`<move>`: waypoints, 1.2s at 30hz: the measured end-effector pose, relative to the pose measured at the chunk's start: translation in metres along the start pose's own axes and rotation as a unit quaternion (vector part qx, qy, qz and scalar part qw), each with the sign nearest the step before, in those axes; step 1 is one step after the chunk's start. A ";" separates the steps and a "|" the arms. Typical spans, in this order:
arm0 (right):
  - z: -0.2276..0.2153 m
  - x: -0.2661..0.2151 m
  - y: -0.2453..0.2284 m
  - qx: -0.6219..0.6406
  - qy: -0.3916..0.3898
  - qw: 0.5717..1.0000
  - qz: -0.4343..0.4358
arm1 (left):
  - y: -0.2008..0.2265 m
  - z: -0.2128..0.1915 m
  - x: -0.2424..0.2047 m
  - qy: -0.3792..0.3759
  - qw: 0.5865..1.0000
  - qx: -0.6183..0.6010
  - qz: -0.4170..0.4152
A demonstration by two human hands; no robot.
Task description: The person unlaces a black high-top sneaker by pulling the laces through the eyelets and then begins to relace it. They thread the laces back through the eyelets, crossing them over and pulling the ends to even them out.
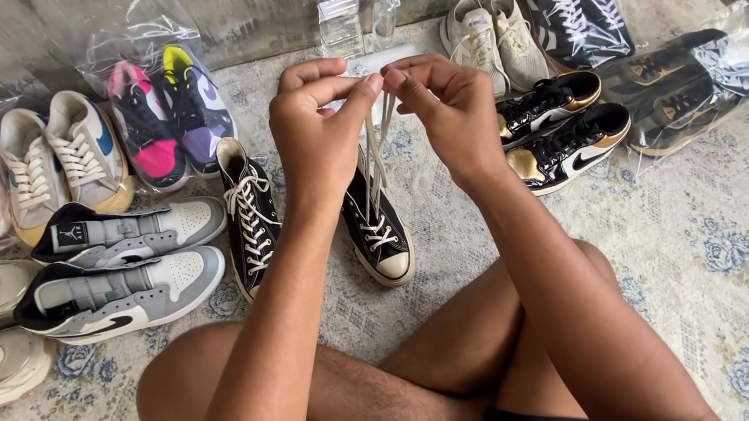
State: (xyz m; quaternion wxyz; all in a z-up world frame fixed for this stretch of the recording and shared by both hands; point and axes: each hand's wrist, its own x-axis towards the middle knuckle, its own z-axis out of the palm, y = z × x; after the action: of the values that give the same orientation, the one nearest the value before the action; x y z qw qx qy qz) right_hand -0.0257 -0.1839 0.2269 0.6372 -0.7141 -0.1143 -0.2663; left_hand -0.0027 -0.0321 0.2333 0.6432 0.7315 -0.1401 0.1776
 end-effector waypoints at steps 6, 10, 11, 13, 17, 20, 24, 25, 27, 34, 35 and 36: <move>0.004 0.003 -0.002 0.015 -0.011 0.999 0.026 | 0.003 -0.005 0.003 -0.005 1.000 -0.028 -0.011; 0.010 0.005 -0.008 0.027 -0.022 0.999 0.036 | 0.007 -0.008 0.006 -0.005 1.000 -0.030 -0.008; 0.011 0.006 -0.008 0.028 -0.028 0.999 0.030 | 0.009 -0.008 0.006 -0.004 0.999 -0.037 -0.004; 0.013 0.007 -0.007 0.030 -0.035 0.999 0.024 | 0.009 -0.009 0.006 0.000 0.999 -0.043 -0.001; 0.009 0.012 -0.002 0.027 -0.044 0.999 0.008 | 0.003 -0.007 0.009 0.006 0.997 -0.071 -0.011; 0.006 0.014 -0.003 0.020 -0.045 0.999 -0.005 | 0.002 -0.004 0.010 0.004 0.996 -0.088 -0.017; 0.003 0.017 -0.019 0.010 -0.058 0.998 0.010 | 0.016 -0.004 0.009 -0.013 0.998 -0.064 -0.012; 0.003 0.017 -0.018 0.010 -0.058 0.998 0.010 | 0.016 -0.004 0.009 -0.013 0.998 -0.063 -0.013; 0.002 0.019 -0.017 0.019 -0.058 0.998 0.006 | 0.018 -0.003 0.010 -0.014 0.996 -0.079 -0.029; 0.005 0.021 -0.022 0.015 -0.058 0.998 -0.005 | 0.012 -0.001 0.010 -0.010 0.995 -0.095 -0.013; 0.005 0.021 -0.021 0.016 -0.058 0.998 -0.005 | 0.014 -0.001 0.009 -0.008 0.996 -0.090 -0.015; 0.006 0.021 -0.021 0.016 -0.058 0.998 -0.006 | 0.015 -0.001 0.008 -0.006 0.996 -0.086 -0.017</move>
State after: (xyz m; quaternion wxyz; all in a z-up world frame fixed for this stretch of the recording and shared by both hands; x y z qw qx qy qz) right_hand -0.0178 -0.1783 0.2554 0.6390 -0.7176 -0.1592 -0.2267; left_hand -0.0021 -0.0326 0.2505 0.7056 0.6769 -0.1464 0.1498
